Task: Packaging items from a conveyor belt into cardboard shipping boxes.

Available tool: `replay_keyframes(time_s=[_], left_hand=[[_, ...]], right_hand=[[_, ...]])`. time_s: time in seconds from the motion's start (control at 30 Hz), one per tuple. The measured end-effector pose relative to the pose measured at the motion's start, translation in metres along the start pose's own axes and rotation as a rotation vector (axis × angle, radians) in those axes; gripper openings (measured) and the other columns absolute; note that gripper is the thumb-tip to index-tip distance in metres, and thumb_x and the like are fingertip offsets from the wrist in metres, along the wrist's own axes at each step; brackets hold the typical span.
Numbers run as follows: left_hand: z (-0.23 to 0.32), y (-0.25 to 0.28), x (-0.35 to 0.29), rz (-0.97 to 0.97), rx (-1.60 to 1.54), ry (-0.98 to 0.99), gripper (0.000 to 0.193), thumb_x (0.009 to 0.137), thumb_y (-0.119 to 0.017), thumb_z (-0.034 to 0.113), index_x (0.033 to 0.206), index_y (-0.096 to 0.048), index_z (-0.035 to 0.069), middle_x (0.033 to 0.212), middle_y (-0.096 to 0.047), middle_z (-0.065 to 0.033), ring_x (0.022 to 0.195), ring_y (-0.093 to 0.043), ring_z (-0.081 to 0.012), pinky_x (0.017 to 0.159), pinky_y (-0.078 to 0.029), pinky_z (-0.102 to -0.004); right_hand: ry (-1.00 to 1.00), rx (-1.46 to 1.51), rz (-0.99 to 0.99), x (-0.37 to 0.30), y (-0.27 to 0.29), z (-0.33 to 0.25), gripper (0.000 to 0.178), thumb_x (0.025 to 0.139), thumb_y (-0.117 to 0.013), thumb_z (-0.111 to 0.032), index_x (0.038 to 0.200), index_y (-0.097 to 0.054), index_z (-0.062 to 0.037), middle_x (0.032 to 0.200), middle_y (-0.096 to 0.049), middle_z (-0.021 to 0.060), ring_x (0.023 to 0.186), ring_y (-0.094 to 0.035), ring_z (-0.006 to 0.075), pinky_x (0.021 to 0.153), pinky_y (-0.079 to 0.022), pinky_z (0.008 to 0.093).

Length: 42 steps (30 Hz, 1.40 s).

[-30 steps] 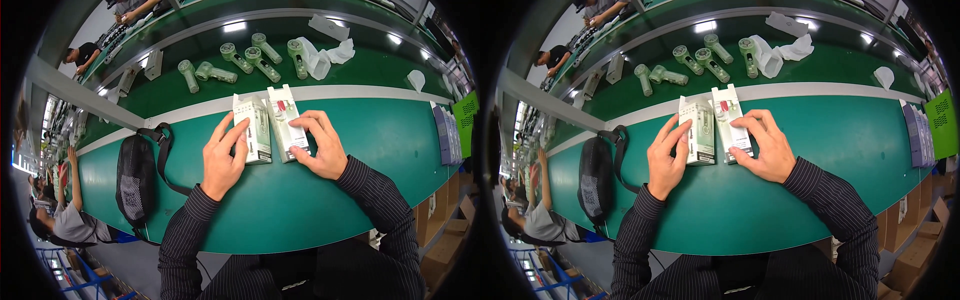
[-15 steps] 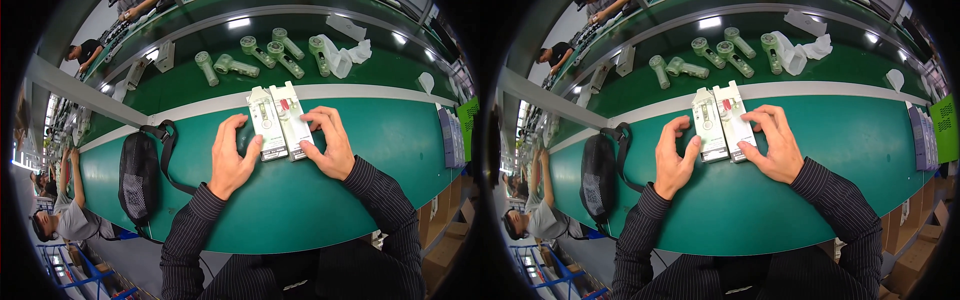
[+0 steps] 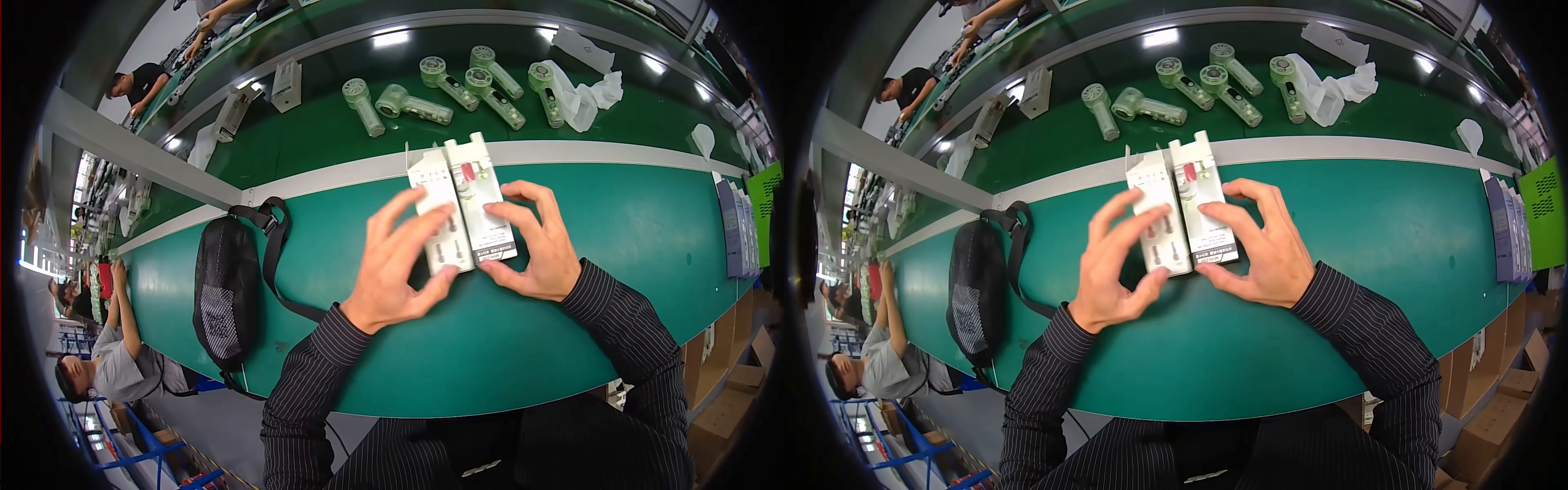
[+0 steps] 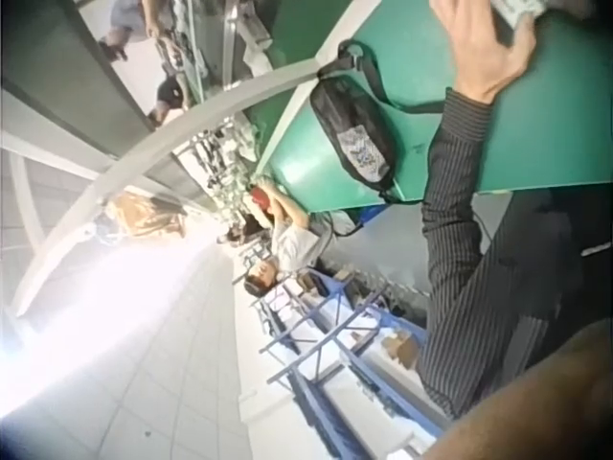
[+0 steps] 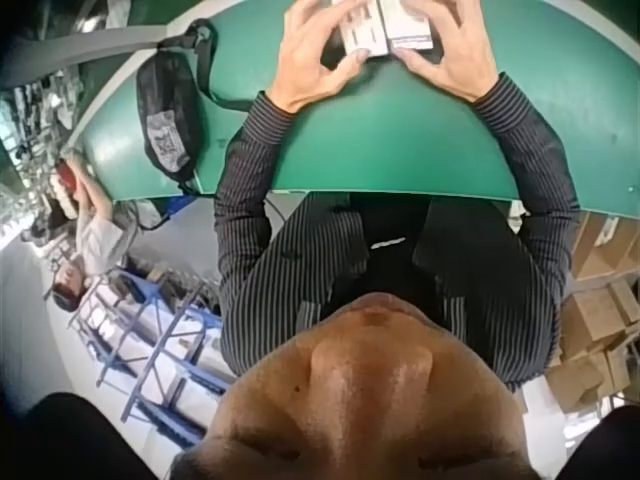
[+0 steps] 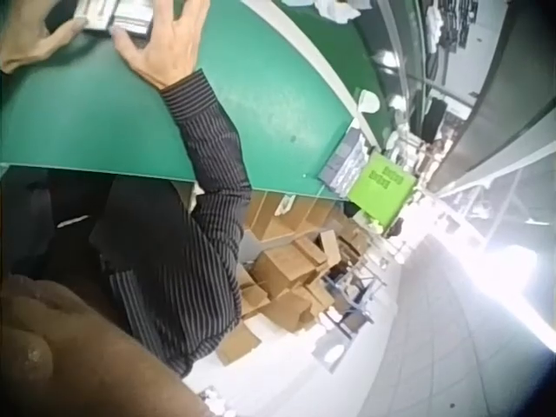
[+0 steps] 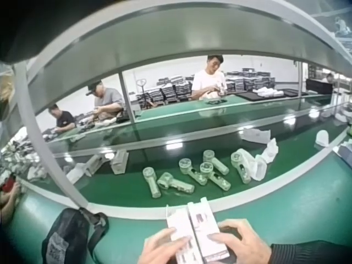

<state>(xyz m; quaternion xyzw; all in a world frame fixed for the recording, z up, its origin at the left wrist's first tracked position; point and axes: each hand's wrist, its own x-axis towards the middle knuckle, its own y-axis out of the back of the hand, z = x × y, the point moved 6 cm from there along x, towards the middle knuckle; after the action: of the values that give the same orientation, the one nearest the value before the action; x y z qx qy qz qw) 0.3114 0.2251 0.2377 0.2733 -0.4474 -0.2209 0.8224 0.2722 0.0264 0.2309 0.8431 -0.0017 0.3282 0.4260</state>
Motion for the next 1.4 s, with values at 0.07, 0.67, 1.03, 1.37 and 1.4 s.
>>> replay_keyframes(time_s=[0.07,0.67,1.03,1.37,1.4], left_hand=[[0.003,-0.003,-0.002,-0.084,-0.077,-0.029,0.056,0.08,-0.075,0.014,0.132,-0.059,-0.003,0.146,-0.056,-0.0269,0.139,-0.051,-0.043,0.112,-0.043,-0.0475],[-0.051,0.029,-0.038,0.241,-0.62,0.269,0.033,0.105,-0.054,0.018,0.13,-0.054,-0.004,0.147,-0.046,-0.0231,0.137,-0.05,-0.0353,0.106,-0.052,-0.052],[-0.197,0.175,0.027,0.488,0.127,0.478,0.036,0.092,-0.071,0.02,0.121,-0.064,-0.002,0.114,-0.069,-0.017,0.106,-0.067,-0.0287,0.094,-0.052,-0.0396],[-0.447,0.285,0.015,-0.326,1.378,0.232,0.051,0.097,-0.056,0.038,0.144,-0.054,0.021,0.133,-0.063,-0.0216,0.114,-0.066,-0.0392,0.091,-0.053,-0.0561],[-0.473,0.256,0.024,-0.28,1.141,0.611,0.049,0.096,-0.055,0.033,0.143,-0.055,0.019,0.139,-0.061,-0.0198,0.112,-0.067,-0.0382,0.092,-0.052,-0.0546]], right_hand=[[0.061,-0.015,-0.028,0.004,-0.003,-0.01,0.069,0.071,-0.089,-0.023,0.132,-0.059,-0.01,0.137,-0.048,0.0203,0.12,-0.052,0.0398,0.102,-0.047,0.0489],[0.163,-0.314,-0.097,0.024,-0.056,-0.07,0.068,0.074,-0.084,-0.035,0.139,-0.063,-0.0332,0.153,-0.046,0.0156,0.139,-0.045,0.038,0.115,-0.032,0.0623],[0.14,-0.309,-0.062,0.03,-0.072,-0.082,0.063,0.078,-0.081,-0.031,0.138,-0.064,-0.0269,0.136,-0.057,0.0096,0.129,-0.051,0.033,0.113,-0.033,0.0643],[0.235,-0.207,0.177,0.051,-0.101,-0.099,0.05,0.084,-0.074,-0.029,0.132,-0.065,-0.0207,0.13,-0.059,0.0081,0.125,-0.054,0.0292,0.112,-0.039,0.0534],[0.2,-0.255,0.12,0.05,-0.105,-0.089,0.047,0.084,-0.073,-0.029,0.13,-0.064,-0.0205,0.129,-0.06,0.0082,0.125,-0.054,0.0294,0.112,-0.04,0.0523]])
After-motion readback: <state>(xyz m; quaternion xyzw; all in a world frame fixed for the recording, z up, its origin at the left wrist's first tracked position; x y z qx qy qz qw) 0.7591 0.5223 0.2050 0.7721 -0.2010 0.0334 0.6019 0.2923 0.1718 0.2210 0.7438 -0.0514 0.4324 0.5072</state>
